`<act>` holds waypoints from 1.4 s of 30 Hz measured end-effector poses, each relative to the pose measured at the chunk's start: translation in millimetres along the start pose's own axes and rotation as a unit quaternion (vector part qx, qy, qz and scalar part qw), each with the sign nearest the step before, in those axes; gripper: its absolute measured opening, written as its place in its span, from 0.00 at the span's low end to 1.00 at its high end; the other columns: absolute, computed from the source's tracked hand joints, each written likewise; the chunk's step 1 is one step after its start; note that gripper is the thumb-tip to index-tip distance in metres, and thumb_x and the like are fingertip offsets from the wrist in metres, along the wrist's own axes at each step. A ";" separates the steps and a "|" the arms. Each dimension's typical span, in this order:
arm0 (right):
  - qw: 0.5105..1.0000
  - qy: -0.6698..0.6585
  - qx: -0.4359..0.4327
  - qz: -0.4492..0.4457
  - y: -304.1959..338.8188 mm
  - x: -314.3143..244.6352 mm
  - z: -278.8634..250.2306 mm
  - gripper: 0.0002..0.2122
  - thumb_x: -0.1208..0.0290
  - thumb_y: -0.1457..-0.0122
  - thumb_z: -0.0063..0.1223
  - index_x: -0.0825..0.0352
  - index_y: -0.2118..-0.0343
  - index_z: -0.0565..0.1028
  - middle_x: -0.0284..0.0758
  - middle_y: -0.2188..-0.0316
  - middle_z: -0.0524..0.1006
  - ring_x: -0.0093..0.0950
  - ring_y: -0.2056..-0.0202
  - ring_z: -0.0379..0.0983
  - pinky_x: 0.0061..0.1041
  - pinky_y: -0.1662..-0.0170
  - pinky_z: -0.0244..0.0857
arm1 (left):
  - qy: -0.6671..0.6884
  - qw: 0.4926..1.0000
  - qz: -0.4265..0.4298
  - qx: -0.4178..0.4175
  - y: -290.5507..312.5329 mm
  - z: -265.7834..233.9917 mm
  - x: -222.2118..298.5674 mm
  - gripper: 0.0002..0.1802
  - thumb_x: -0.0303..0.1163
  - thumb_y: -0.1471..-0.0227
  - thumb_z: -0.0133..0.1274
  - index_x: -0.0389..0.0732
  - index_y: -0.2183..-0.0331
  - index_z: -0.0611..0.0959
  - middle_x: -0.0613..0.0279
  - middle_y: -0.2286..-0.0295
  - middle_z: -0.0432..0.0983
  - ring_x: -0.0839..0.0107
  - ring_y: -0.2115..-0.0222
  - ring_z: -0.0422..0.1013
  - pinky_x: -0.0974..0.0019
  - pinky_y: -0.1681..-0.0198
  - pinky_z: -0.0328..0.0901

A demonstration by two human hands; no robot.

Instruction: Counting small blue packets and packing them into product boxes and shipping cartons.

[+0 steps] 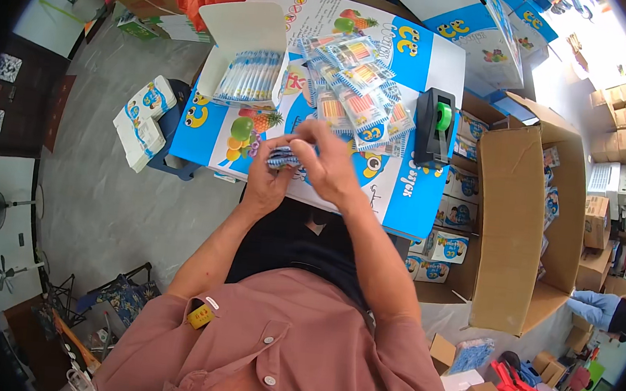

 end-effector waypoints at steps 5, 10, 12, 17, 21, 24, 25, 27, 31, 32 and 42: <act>0.950 0.284 0.108 -0.069 -52.3 -26.9 -83.4 0.28 0.49 0.37 0.58 0.64 0.40 0.72 0.50 0.43 0.74 0.43 0.42 0.71 0.40 0.40 0.65 | 0.095 0.994 0.005 0.062 -1.9 3.2 10.3 0.25 0.21 0.43 0.59 0.37 0.46 0.72 0.58 0.54 0.77 0.73 0.55 0.74 0.69 0.51 0.70; 0.888 0.455 -0.003 -0.073 -116.1 9.7 -106.3 0.36 0.40 0.38 0.53 0.56 0.31 0.63 0.49 0.31 0.59 0.45 0.29 0.51 0.47 0.29 0.49 | 0.007 1.000 -0.025 0.016 -0.5 -3.2 -3.2 0.20 0.19 0.44 0.60 0.37 0.50 0.77 0.61 0.57 0.79 0.75 0.57 0.74 0.70 0.54 0.70; 0.868 0.483 -0.115 -0.025 -133.2 25.0 -105.0 0.38 0.37 0.37 0.47 0.52 0.28 0.59 0.45 0.27 0.53 0.44 0.26 0.43 0.49 0.27 0.40 | 0.047 0.998 -0.032 0.021 -2.0 -3.1 4.7 0.20 0.19 0.45 0.61 0.38 0.51 0.78 0.62 0.58 0.79 0.76 0.58 0.73 0.71 0.55 0.69; 0.866 0.451 -0.203 -0.080 -157.6 48.6 -126.1 0.32 0.42 0.34 0.38 0.51 0.29 0.60 0.40 0.28 0.56 0.41 0.27 0.47 0.43 0.25 0.40 | 0.042 0.998 -0.034 0.015 -3.8 -3.5 8.8 0.19 0.20 0.45 0.61 0.38 0.51 0.77 0.62 0.59 0.79 0.75 0.60 0.74 0.69 0.55 0.70; 0.802 0.518 -0.297 -0.001 -150.6 31.4 -125.5 0.31 0.62 0.40 0.44 0.52 0.31 0.63 0.37 0.30 0.60 0.37 0.29 0.54 0.40 0.26 0.46 | 0.044 0.998 -0.046 0.016 -5.7 -8.2 5.9 0.21 0.20 0.45 0.61 0.38 0.50 0.77 0.63 0.58 0.79 0.76 0.59 0.74 0.70 0.55 0.70; 0.807 0.504 -0.305 0.039 -125.1 13.5 -125.0 0.35 0.69 0.45 0.51 0.52 0.31 0.63 0.37 0.30 0.61 0.37 0.29 0.55 0.40 0.26 0.50 | 0.042 0.998 -0.042 0.008 -5.3 -7.2 4.4 0.21 0.20 0.45 0.61 0.38 0.49 0.77 0.63 0.58 0.79 0.76 0.59 0.74 0.70 0.55 0.70; 0.809 0.499 -0.306 0.060 -117.2 11.0 -127.5 0.37 0.72 0.47 0.54 0.52 0.31 0.63 0.37 0.30 0.62 0.37 0.30 0.55 0.40 0.27 0.51 | 0.043 0.999 -0.030 0.005 -6.0 -5.8 4.9 0.21 0.21 0.45 0.61 0.38 0.49 0.77 0.62 0.59 0.79 0.76 0.60 0.74 0.70 0.55 0.70; 0.811 0.498 -0.301 0.057 -104.1 5.3 -124.7 0.38 0.74 0.49 0.55 0.52 0.31 0.63 0.37 0.30 0.62 0.37 0.30 0.55 0.40 0.27 0.52 | 0.047 0.999 -0.017 -0.002 -6.8 -4.3 5.0 0.20 0.23 0.44 0.61 0.39 0.49 0.77 0.62 0.60 0.79 0.76 0.61 0.74 0.69 0.56 0.70; 0.830 0.483 -0.278 -0.031 -93.5 19.5 -130.7 0.39 0.77 0.49 0.61 0.53 0.31 0.63 0.39 0.36 0.69 0.38 0.35 0.64 0.40 0.31 0.59 | 0.065 0.997 -0.035 -0.002 -4.6 -3.9 3.5 0.20 0.22 0.44 0.60 0.38 0.49 0.77 0.62 0.59 0.79 0.76 0.60 0.74 0.70 0.56 0.70; 0.850 0.450 -0.272 -0.023 -93.2 28.4 -137.4 0.36 0.76 0.47 0.62 0.54 0.32 0.64 0.40 0.39 0.72 0.37 0.38 0.67 0.38 0.34 0.62 | 0.065 0.997 -0.038 -0.005 -5.4 -2.5 4.5 0.20 0.21 0.44 0.61 0.38 0.49 0.78 0.62 0.58 0.79 0.76 0.59 0.74 0.70 0.54 0.70; 0.972 0.229 0.019 0.042 -55.3 -16.4 -140.8 0.16 0.71 0.35 0.59 0.67 0.45 0.75 0.42 0.53 0.80 0.23 0.59 0.77 0.23 0.55 0.72 | 0.063 0.991 -0.098 -0.060 -4.0 -7.1 5.6 0.21 0.19 0.45 0.61 0.37 0.50 0.78 0.59 0.52 0.78 0.71 0.53 0.74 0.66 0.48 0.69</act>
Point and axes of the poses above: each hand's wrist, its own y-axis away from the middle knuckle, its own z-axis out of the palm, x = y × z, the point moved 4 cm from there along -y, towards the middle knuckle
